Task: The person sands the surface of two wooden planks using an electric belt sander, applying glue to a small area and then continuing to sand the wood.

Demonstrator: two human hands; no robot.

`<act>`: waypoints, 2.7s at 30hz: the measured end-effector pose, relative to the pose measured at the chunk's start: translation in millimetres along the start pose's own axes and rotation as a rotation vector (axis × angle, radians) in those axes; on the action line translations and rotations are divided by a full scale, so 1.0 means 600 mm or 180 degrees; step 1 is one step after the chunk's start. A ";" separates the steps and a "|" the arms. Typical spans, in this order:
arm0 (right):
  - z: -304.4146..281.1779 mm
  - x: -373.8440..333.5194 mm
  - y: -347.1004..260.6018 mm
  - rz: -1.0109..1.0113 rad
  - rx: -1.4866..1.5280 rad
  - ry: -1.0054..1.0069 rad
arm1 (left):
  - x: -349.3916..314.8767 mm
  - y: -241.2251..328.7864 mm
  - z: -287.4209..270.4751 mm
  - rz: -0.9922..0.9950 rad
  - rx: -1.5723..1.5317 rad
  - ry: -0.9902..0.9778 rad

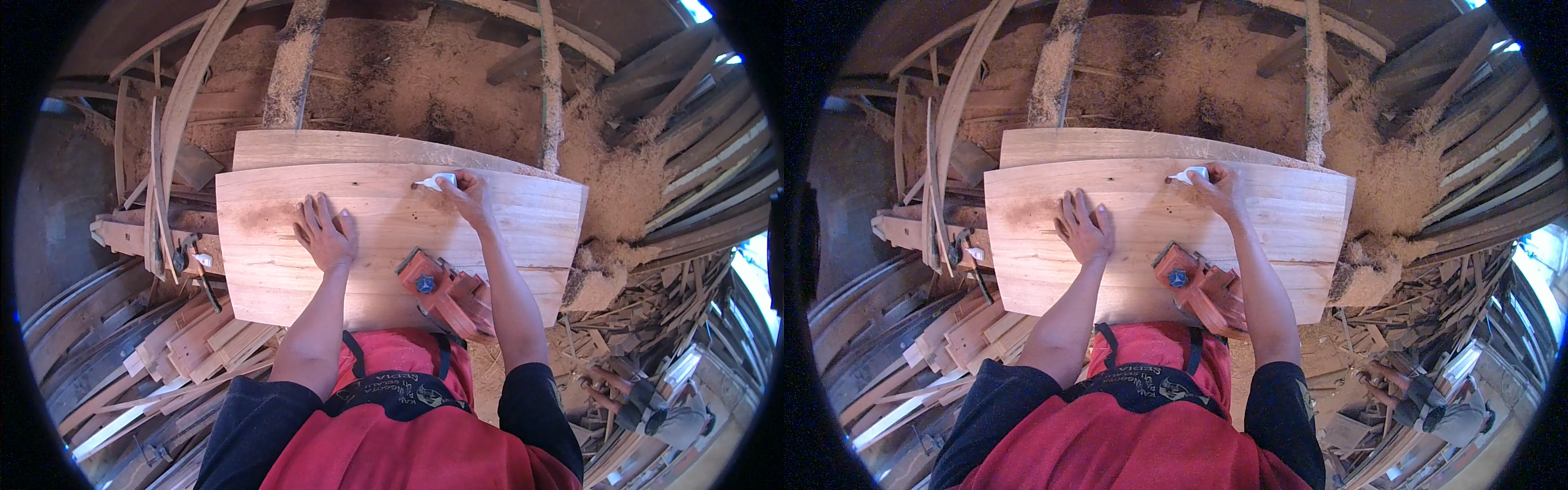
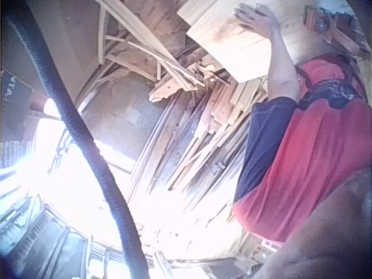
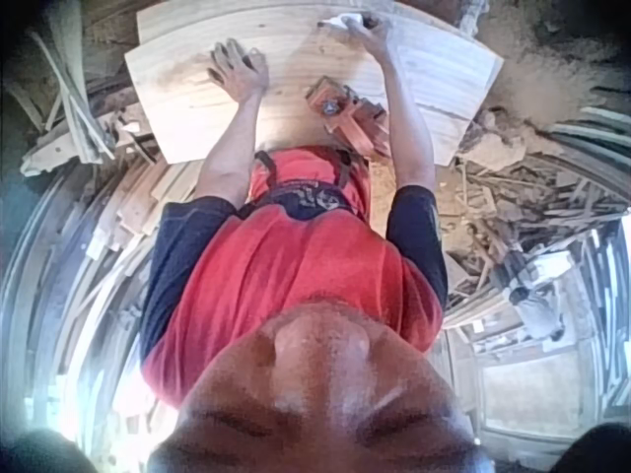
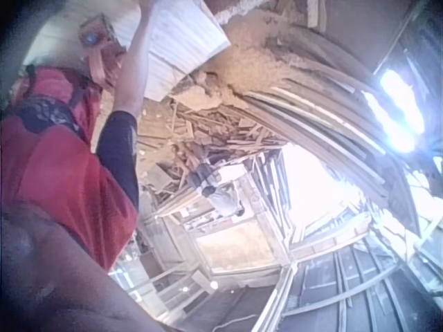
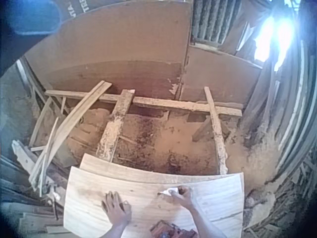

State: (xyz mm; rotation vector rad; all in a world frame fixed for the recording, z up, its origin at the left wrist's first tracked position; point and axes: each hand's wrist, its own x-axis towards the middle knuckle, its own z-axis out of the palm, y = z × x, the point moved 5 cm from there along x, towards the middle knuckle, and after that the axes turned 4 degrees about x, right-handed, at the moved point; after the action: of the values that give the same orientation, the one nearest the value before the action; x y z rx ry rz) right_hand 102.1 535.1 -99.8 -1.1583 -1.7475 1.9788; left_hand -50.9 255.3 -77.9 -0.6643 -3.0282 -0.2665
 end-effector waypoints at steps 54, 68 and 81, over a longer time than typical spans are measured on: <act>-0.018 -0.003 0.013 -0.0047 0.0113 0.0465 | 0.000 0.002 -0.001 0.0025 0.0072 -0.0076; -0.018 -0.002 0.017 0.0019 0.0294 0.0507 | -0.001 0.000 0.000 -0.0026 0.0094 -0.0108; -0.029 -0.007 0.026 -0.0013 0.0398 0.0574 | 0.000 0.003 -0.004 -0.0016 0.0034 -0.0044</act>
State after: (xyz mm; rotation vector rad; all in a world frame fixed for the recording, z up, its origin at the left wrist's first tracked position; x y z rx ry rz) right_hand 121.8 541.1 -111.9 -1.2465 -1.5144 1.8865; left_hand -50.2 256.7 -75.3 -0.6607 -3.0425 -0.2468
